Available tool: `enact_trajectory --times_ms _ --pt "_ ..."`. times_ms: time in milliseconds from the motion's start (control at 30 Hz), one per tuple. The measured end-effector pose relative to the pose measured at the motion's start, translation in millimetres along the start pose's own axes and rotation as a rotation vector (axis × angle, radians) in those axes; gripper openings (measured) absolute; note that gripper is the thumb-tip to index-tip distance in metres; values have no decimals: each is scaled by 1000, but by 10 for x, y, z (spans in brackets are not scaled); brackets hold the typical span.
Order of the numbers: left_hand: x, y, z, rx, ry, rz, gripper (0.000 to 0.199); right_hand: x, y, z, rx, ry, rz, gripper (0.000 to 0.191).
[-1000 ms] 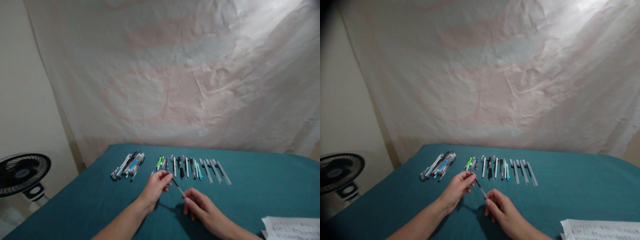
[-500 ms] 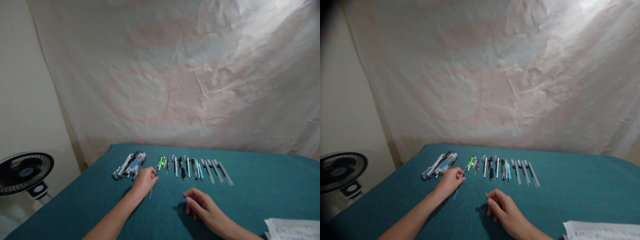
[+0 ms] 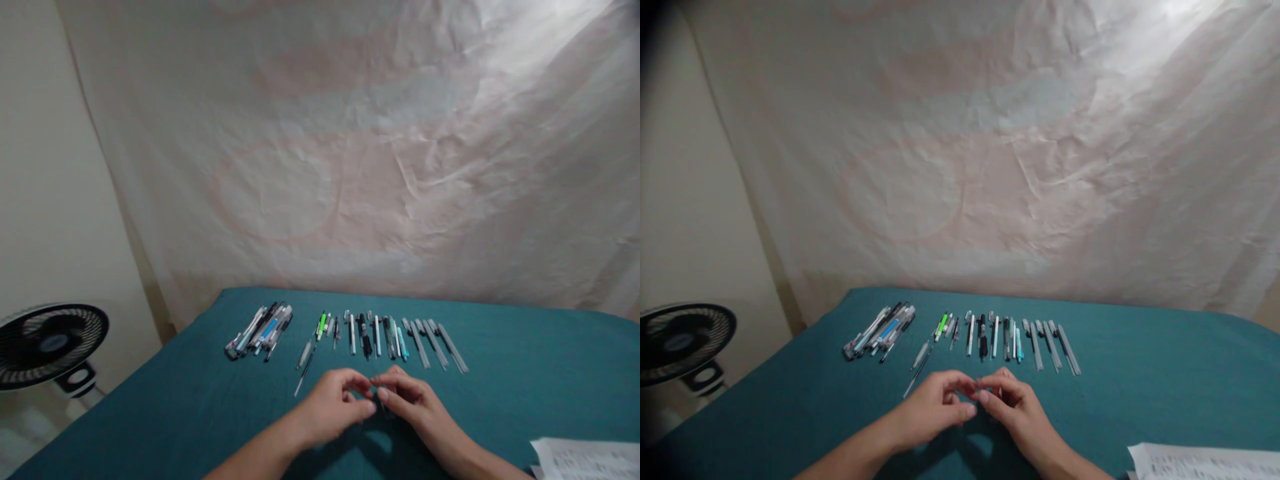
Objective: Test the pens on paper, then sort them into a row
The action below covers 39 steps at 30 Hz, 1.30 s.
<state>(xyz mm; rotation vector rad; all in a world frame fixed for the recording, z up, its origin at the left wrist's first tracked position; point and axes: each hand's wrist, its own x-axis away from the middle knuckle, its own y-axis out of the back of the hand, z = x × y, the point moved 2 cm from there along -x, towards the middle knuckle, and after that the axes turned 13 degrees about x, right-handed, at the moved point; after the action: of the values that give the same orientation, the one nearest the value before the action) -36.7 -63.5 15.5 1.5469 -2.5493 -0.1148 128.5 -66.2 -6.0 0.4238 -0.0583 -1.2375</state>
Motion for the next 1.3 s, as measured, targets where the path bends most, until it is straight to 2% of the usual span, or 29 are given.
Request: enact_trajectory --times_ms 133,300,400,533,633,733,933,1167,1300 --pt "20 -181 15 142 -71 -16 31 22 -45 49 -104 -28 70 25" --pt "-27 -133 56 193 -19 -6 28 4 -93 16 -113 -81 62 27" --pt "-57 -4 85 13 -9 -91 26 -20 -102 -41 -149 -120 24 30" --pt "-61 283 76 -509 -58 -289 18 -28 -109 -77 -167 -145 13 31" --pt "-48 482 67 -841 -15 -416 16 -15 -122 -76 -157 -144 49 32" --pt "-49 591 75 -1047 49 -473 16 -6 -135 -78 -143 -135 68 34" --pt "-62 603 80 -1166 140 -488 17 -9 -138 -87 -122 -147 75 38" --pt "-63 636 92 -1241 81 -508 20 -13 -134 -71 -101 -134 88 36" --pt "-69 660 94 -1237 108 -521 19 -19 -131 -72 -103 -136 90 37"
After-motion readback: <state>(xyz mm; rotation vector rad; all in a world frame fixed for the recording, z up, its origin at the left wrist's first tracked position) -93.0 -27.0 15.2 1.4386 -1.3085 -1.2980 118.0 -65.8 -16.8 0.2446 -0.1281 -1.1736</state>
